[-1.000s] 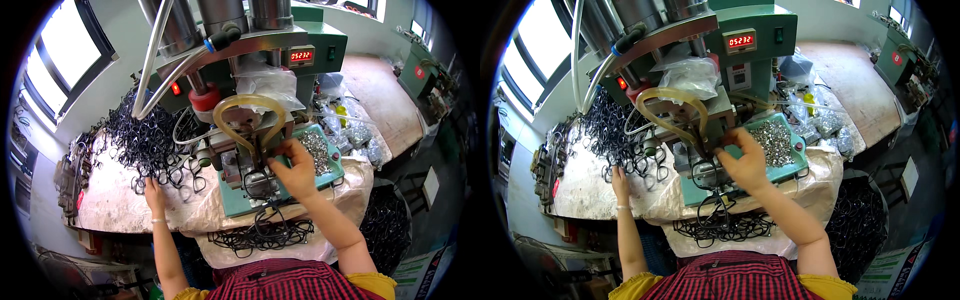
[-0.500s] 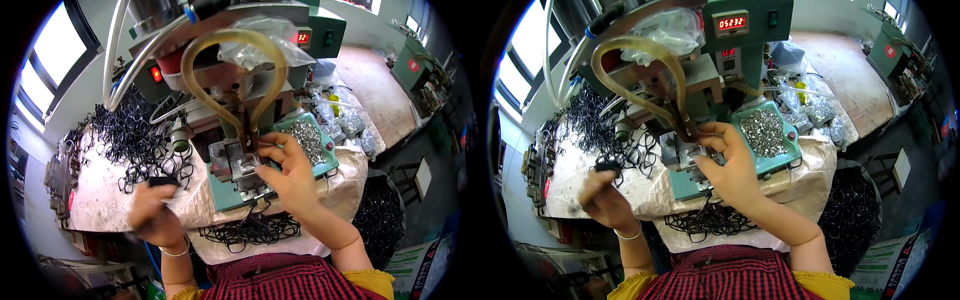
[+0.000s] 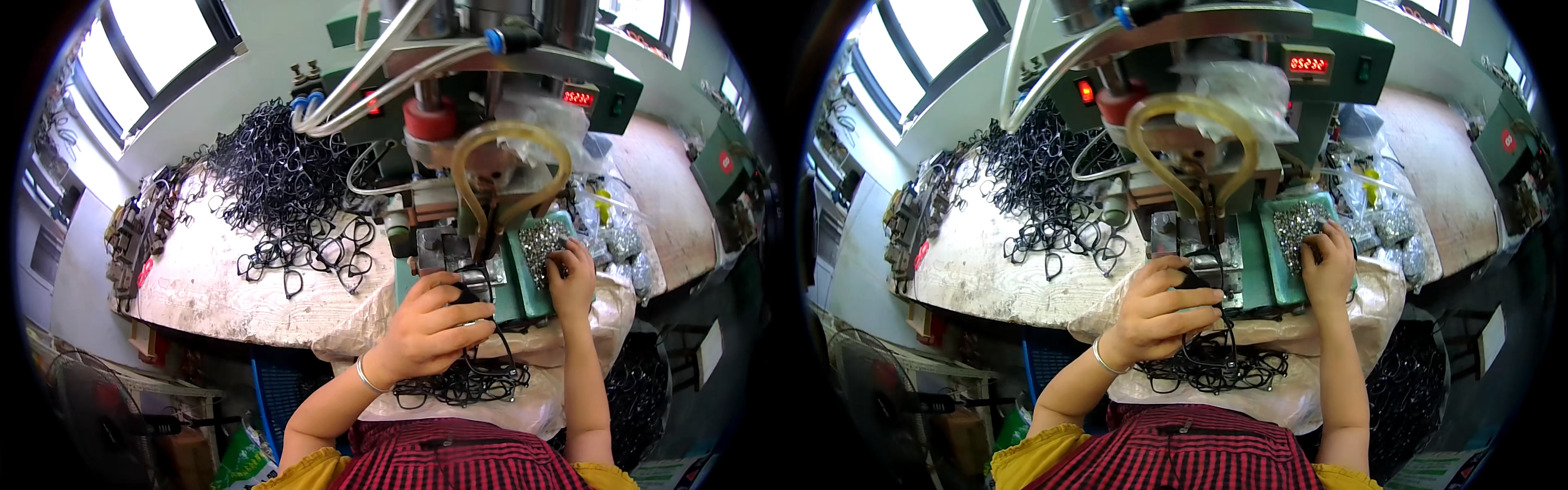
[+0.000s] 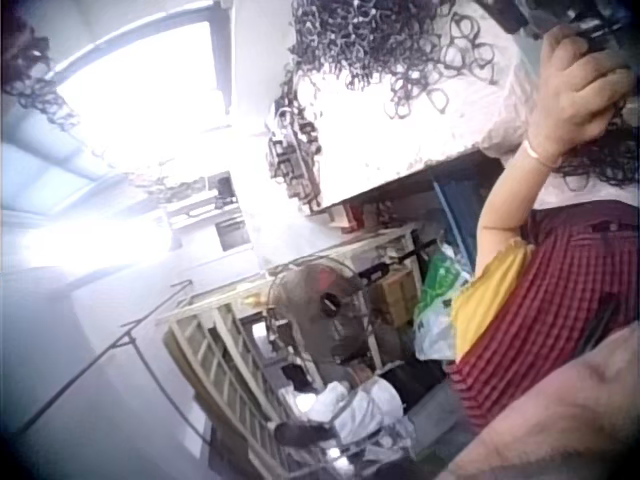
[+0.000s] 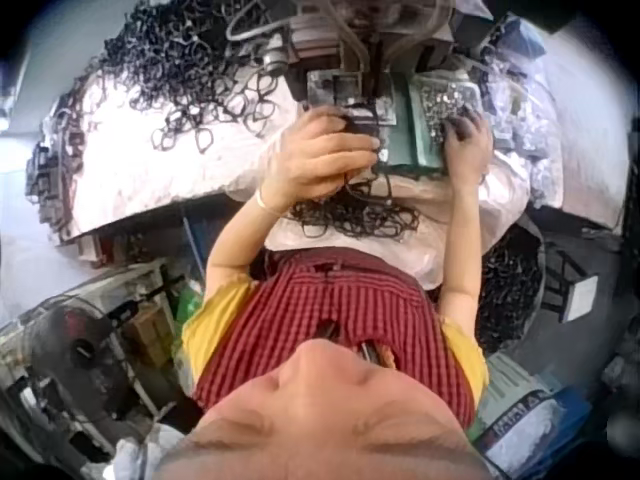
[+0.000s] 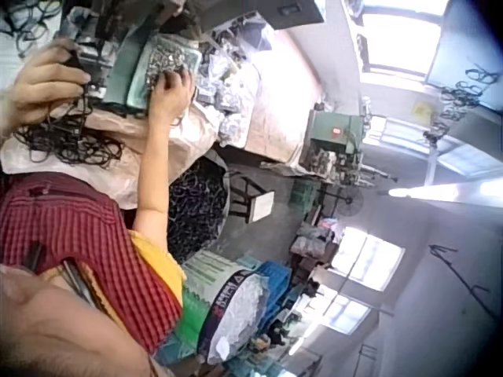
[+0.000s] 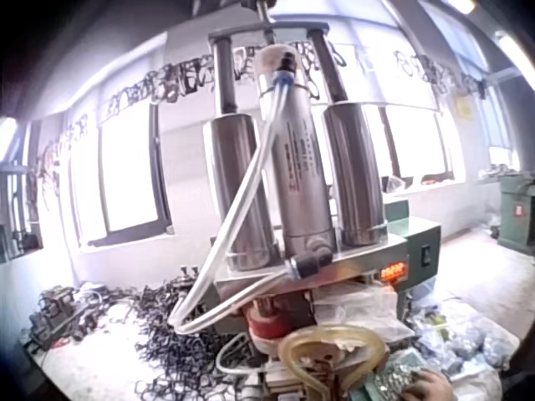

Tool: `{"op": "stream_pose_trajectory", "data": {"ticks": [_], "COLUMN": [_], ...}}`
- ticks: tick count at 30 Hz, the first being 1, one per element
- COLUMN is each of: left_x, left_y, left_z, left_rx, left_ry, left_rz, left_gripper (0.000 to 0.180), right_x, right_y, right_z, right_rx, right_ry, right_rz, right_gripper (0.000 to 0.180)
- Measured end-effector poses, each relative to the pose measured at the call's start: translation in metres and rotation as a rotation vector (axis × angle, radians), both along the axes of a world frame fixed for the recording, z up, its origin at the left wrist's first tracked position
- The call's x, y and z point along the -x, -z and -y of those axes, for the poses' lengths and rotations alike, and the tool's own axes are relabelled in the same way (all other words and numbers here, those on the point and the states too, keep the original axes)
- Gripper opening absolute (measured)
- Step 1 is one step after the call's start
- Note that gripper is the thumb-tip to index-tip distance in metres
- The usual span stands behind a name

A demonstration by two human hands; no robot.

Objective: The person repeatedly picks up black eyeglass frames from a pile, places them into a green mechanical jig, and presses a lever to secure small metal components onto the frames. The person then removes the frames and places them on the table, continuing the cycle with additional frames.

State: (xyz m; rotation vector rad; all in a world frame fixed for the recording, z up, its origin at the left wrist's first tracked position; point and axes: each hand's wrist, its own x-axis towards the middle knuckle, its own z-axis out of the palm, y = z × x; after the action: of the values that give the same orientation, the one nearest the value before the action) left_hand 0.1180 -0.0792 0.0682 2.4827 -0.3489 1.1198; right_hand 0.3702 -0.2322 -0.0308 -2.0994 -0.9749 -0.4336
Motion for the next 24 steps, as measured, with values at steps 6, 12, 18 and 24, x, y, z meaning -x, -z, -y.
{"op": "stream_pose_trajectory", "data": {"ticks": [6,12,18,24], "left_x": [0.048,0.11,0.061,0.065], "left_y": [0.025,-0.012,0.028,0.098], "left_z": [0.048,-0.034,-0.151,-0.219], "left_rx": [0.097,0.307,-0.281,-0.353], "left_ry": [-0.362,-0.816,-0.901,-0.805], "left_rz": [0.07,0.547,-0.192,-0.611], "left_gripper": [0.022,0.022,0.016,0.023], "right_x": [0.012,0.021,0.031,0.022], "right_y": [0.004,-0.005,-0.024,-0.003], "right_z": [0.005,0.015,-0.017,0.006], "right_rx": [-0.057,-0.259,-0.347,-0.265], "right_ry": [0.003,0.025,-0.102,-0.016], "right_rz": [0.038,-0.23,-0.211,-0.276], "right_gripper": [0.016,0.013,0.013,0.013]}}
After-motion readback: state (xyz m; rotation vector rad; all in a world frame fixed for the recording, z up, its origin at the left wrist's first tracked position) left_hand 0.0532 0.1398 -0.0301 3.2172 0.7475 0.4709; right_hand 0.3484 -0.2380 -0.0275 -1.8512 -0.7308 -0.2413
